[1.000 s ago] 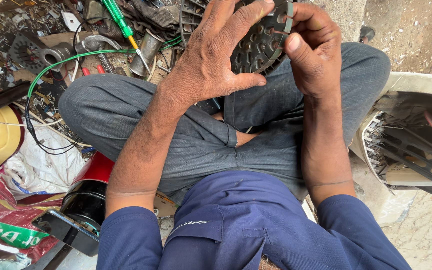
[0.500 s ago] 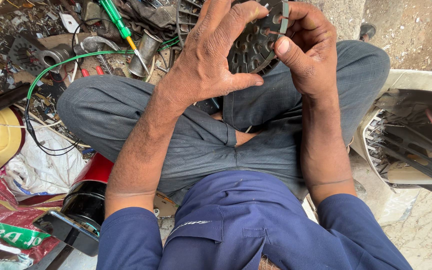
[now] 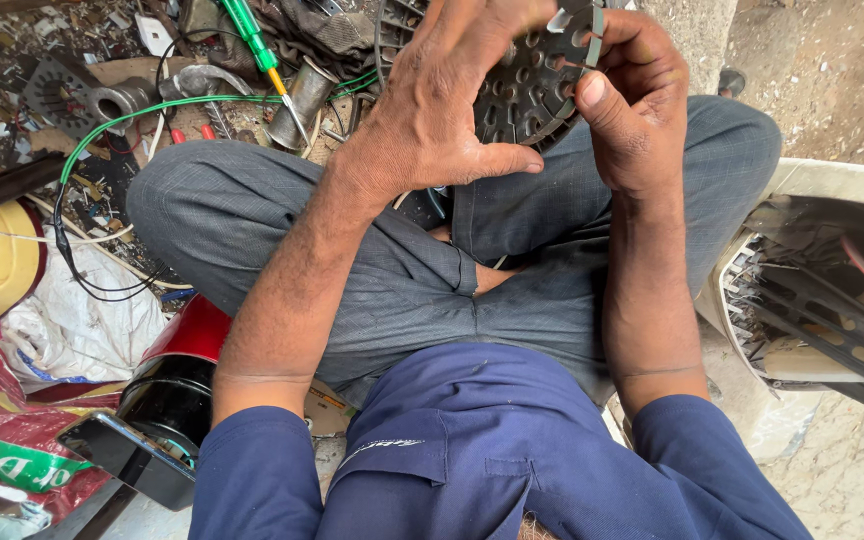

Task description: The person sits cross-legged and uses a green-handled screwdriver to pry and adjust small metal pieces on a circular motor stator. They repeatedly rotate the stator, insert the screwdriver into slots, and manipulate the internal components by hand.

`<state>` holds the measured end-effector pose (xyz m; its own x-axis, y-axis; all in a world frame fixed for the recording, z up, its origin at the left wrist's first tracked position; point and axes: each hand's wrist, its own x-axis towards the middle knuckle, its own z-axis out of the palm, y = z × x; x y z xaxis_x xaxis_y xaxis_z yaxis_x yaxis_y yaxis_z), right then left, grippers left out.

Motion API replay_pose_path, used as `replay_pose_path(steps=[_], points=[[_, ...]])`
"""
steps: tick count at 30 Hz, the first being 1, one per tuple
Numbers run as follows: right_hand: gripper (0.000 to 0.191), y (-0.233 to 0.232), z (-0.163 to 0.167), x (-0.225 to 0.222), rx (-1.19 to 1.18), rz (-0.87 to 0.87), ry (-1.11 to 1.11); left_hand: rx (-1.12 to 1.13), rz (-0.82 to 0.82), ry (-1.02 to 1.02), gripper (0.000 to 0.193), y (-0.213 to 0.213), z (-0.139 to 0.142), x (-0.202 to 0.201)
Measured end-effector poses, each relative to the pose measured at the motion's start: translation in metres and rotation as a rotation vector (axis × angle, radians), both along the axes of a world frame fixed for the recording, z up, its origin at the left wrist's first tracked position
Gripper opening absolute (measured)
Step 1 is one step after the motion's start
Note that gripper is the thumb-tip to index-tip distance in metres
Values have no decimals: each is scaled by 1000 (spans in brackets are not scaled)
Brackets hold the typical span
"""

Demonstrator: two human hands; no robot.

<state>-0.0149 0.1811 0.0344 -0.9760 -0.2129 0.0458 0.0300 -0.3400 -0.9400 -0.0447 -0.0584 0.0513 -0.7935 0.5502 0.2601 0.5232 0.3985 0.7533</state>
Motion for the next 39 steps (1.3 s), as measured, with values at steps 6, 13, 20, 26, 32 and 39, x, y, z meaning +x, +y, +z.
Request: replay_pose_path(steps=[6,13,20,26,32,39], points=[[38,1,1,1,-30,-6,-26,-81,27,82,143,-4,-26,1],[37,0,13,2,-42,5,-7,58,-52,88,146,-1,-37,-4],[37,2,17,0,-22,-50,-10,-109,-110,48,142,2,-30,-16],[38,-1,20,-1,-48,-69,-13,63,-98,152,111,-3,-8,-5],[30,4,15,-2,-38,-21,11,76,-26,174,74,5,-6,-2],[35,3,14,-1,-30,-48,26,86,-25,113,70,-1,-4,-3]])
